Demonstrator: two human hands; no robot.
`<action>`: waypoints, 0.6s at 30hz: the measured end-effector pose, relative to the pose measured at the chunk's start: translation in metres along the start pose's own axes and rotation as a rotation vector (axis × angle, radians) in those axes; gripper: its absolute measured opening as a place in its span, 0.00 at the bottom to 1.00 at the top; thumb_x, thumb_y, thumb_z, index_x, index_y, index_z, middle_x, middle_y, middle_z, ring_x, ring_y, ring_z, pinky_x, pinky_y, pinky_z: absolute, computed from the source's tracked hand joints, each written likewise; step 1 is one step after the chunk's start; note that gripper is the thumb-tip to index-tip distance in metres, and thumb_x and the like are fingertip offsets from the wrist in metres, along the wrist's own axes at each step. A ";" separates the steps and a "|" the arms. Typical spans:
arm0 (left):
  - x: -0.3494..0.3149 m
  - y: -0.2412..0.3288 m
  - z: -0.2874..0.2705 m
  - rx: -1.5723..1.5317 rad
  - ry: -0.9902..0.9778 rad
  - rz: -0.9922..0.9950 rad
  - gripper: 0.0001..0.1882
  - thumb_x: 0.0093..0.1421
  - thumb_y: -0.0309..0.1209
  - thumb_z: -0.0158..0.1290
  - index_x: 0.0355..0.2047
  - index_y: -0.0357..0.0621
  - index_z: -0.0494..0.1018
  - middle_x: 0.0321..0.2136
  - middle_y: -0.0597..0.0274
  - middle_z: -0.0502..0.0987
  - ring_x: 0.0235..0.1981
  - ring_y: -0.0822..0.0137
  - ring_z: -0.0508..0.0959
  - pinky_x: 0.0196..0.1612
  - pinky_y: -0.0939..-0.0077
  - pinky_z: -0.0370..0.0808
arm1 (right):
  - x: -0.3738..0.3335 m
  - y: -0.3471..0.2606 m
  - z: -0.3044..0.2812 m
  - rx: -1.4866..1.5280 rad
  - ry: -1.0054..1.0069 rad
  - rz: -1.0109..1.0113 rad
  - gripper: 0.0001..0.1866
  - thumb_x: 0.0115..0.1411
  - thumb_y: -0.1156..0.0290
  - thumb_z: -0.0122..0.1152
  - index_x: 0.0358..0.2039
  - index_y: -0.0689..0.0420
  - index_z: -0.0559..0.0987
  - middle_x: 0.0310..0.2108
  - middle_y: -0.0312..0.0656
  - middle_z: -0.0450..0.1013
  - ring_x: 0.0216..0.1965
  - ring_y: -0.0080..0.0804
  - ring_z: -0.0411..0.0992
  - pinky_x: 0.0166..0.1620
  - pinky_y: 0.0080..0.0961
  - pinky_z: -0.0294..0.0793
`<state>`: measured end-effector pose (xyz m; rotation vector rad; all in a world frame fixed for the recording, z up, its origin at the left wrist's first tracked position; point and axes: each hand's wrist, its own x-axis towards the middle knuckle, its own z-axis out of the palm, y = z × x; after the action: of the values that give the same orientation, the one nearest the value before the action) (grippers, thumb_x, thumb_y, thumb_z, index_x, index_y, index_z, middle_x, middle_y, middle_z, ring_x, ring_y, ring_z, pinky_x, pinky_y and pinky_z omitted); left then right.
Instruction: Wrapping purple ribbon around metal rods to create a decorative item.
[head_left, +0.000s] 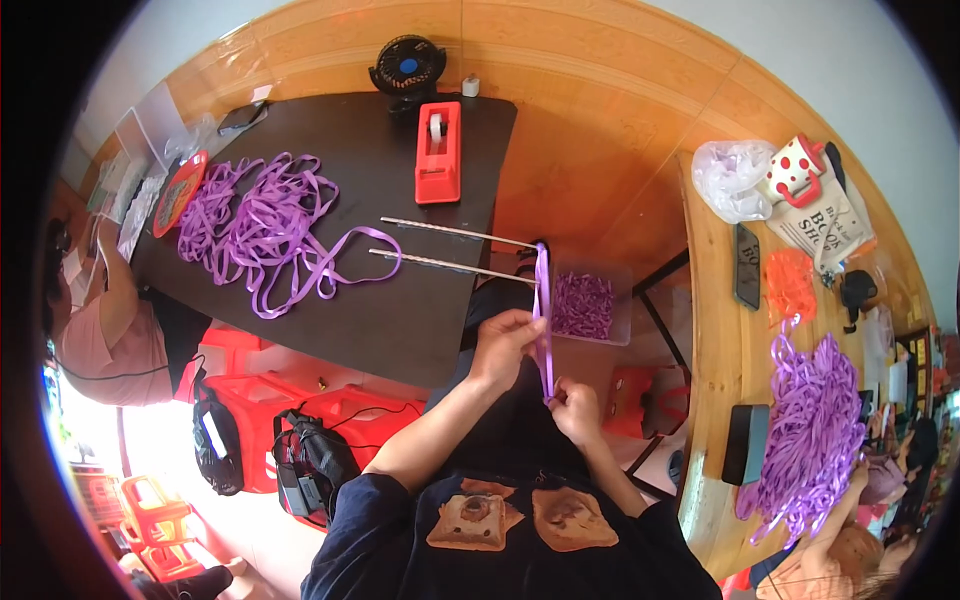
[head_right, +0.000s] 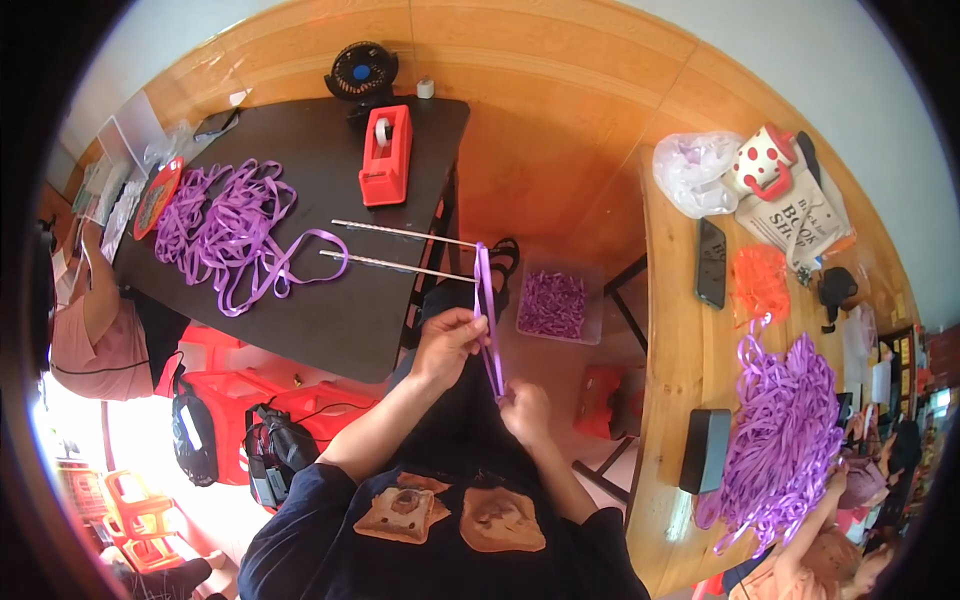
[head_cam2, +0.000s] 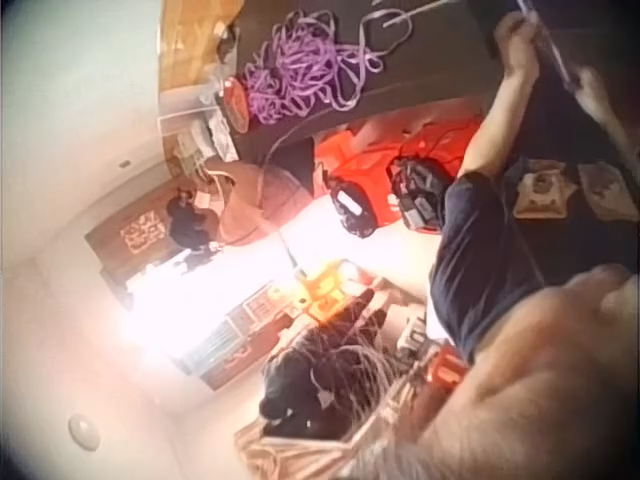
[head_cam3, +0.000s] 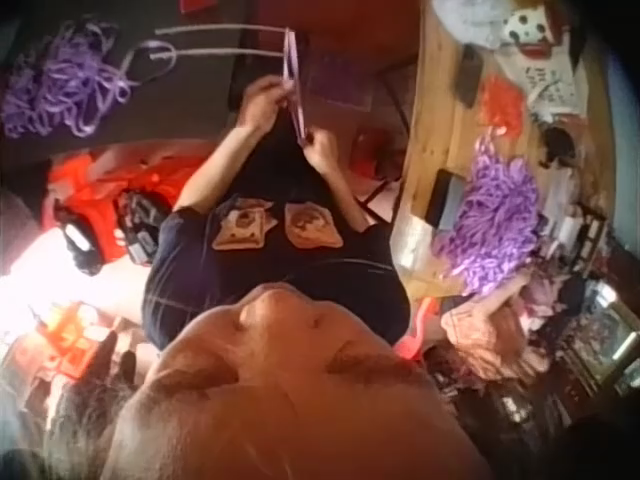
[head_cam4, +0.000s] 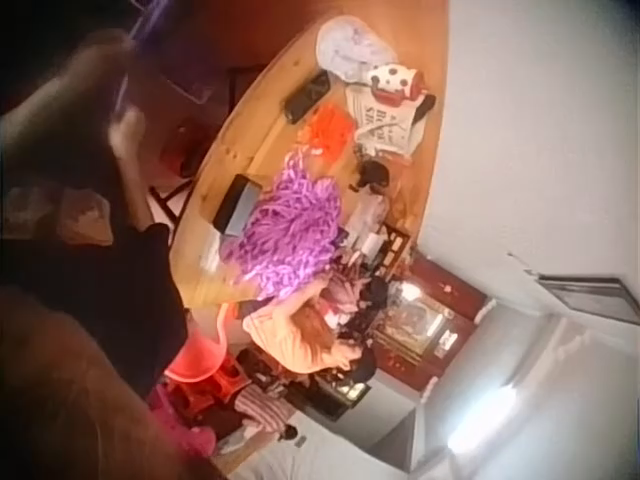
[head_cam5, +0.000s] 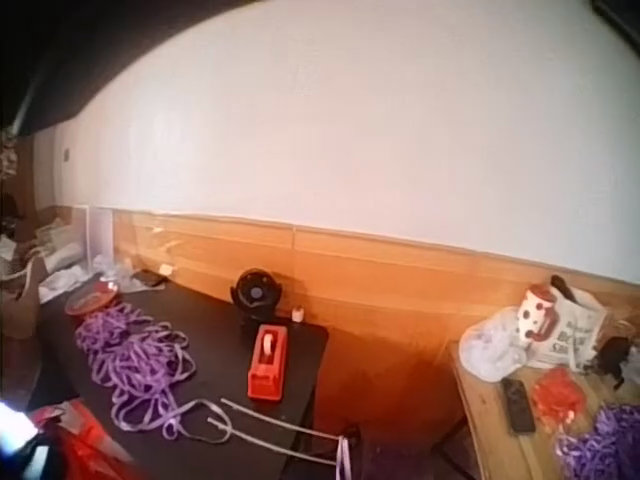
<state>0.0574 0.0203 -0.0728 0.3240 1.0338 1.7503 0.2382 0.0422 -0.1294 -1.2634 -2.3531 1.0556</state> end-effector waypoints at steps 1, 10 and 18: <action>0.006 0.004 0.005 -0.017 -0.014 0.022 0.03 0.58 0.26 0.56 0.29 0.40 0.76 0.21 0.64 0.77 0.21 0.77 0.72 0.25 0.85 0.66 | 0.000 0.006 -0.002 -0.098 0.048 -0.020 0.05 0.43 0.74 0.62 0.20 0.60 0.75 0.19 0.52 0.72 0.25 0.54 0.72 0.32 0.43 0.71; 0.031 0.012 0.018 -0.118 -0.320 -0.156 0.05 0.61 0.25 0.52 0.30 0.38 0.76 0.27 0.59 0.77 0.29 0.67 0.77 0.32 0.80 0.71 | -0.008 0.089 0.006 -0.051 0.130 0.198 0.03 0.45 0.78 0.60 0.23 0.61 0.78 0.21 0.50 0.75 0.28 0.43 0.77 0.32 0.36 0.75; -0.004 0.024 0.021 -0.162 -0.369 -0.410 0.07 0.61 0.26 0.50 0.33 0.33 0.74 0.27 0.56 0.75 0.28 0.65 0.75 0.33 0.77 0.70 | 0.013 0.078 -0.029 0.574 0.273 0.046 0.16 0.52 0.77 0.63 0.43 0.63 0.77 0.39 0.41 0.76 0.41 0.28 0.74 0.45 0.23 0.71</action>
<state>0.0569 0.0242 -0.0407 0.2948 0.6340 1.3307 0.2944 0.0940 -0.1658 -1.1474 -1.6576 1.3447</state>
